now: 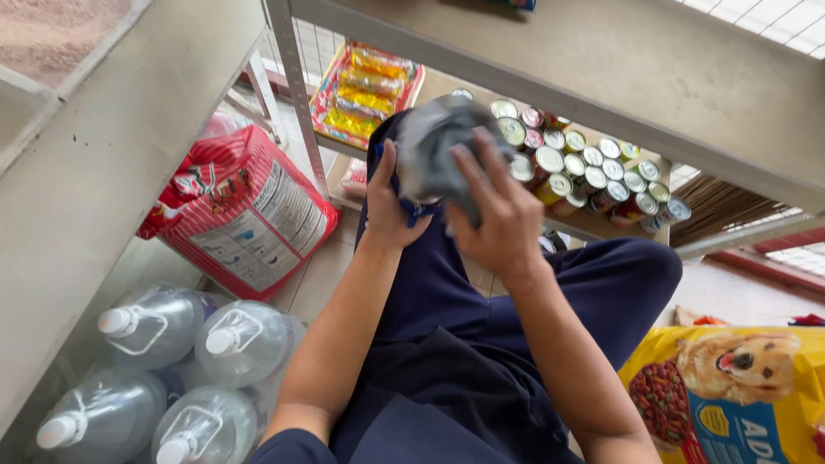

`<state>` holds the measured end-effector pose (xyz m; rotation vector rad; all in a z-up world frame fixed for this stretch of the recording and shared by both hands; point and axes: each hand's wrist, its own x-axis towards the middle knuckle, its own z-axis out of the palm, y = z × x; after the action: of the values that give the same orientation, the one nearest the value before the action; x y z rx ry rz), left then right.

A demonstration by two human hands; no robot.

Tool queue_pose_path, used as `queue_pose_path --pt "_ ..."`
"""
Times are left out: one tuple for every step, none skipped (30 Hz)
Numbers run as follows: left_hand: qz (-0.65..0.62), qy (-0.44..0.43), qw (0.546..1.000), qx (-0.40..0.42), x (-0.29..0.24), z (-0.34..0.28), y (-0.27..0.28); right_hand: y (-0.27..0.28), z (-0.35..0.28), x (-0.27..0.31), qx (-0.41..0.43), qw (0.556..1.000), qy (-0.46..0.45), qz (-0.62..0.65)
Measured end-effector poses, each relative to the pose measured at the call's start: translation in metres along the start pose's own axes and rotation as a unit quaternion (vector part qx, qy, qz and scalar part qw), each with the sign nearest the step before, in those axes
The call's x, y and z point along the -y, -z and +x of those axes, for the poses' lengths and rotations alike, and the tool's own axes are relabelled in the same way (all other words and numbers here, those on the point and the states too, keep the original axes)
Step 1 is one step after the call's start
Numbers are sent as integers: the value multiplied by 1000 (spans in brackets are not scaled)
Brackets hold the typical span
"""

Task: Cleaning instant noodle packets with a cloth and organizing them onto store shelves.

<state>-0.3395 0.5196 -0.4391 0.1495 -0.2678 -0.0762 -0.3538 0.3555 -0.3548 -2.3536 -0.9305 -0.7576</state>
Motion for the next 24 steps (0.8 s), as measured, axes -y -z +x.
queue_pose_path --pt "-2 2 1000 -5 3 -5 2 -3 -6 3 4 1000 -5 0" --pt "-4 4 1000 -2 5 -11 4 -5 -11 6 12 999 34 6" --pt "-1 4 1000 8 3 -10 4 -9 -11 7 14 997 77 10" --pt "1 5 1000 10 2 -9 4 -15 -10 -5 11 997 76 10" --pt "4 3 1000 20 -1 -7 3 -21 -7 -18 15 999 33 2" --pt "8 1 999 31 -4 -5 2 -26 -5 -30 20 1000 -10 -5" --pt "10 1 999 32 -4 -5 3 -25 -5 -35 18 1000 -9 -5" --pt "6 -1 1000 30 -5 -4 5 -25 -5 -40 18 998 -65 -7" --pt "2 -2 1000 30 -5 -1 6 -24 -4 -46 16 993 -119 -11" --pt "3 -1 999 34 -7 5 15 -19 -2 -35 12 993 -118 -11" --pt "-14 11 999 31 -9 9 25 -14 -2 -23 -4 997 -78 0" --pt "-31 23 999 28 -10 13 35 -9 -3 -12 -19 999 -37 11" --pt "-32 25 999 24 -7 8 33 -9 -6 -3 -17 999 -41 13" --pt "18 -1 999 34 -4 3 31 -8 -9 5 -8 1000 9 19" --pt "70 -29 996 48 -4 1 27 -9 -9 13 -3 998 63 26" --pt "73 -28 996 47 -4 2 25 -13 -9 7 -4 998 62 28" --pt "82 -42 995 44 -4 2 24 -18 -8 0 7 999 29 25" --pt "92 -56 993 41 -4 3 22 -23 -7 -7 18 1000 -4 22" --pt "93 -56 993 40 -6 3 20 -25 -7 -18 18 1000 -4 24" --pt "33 -32 998 39 -7 4 19 -27 -7 -29 3 999 -50 12" --pt "-27 -5 999 37 -7 4 18 -29 -9 -40 -13 995 -99 -2" --pt "-27 -3 999 35 -8 3 19 -25 -11 -33 -12 995 -101 -2" --pt "-39 5 998 52 -9 6 20 -20 -10 -28 -32 996 -80 3" --pt "-51 13 996 70 -10 9 22 -15 -11 -22 -52 997 -58 8"
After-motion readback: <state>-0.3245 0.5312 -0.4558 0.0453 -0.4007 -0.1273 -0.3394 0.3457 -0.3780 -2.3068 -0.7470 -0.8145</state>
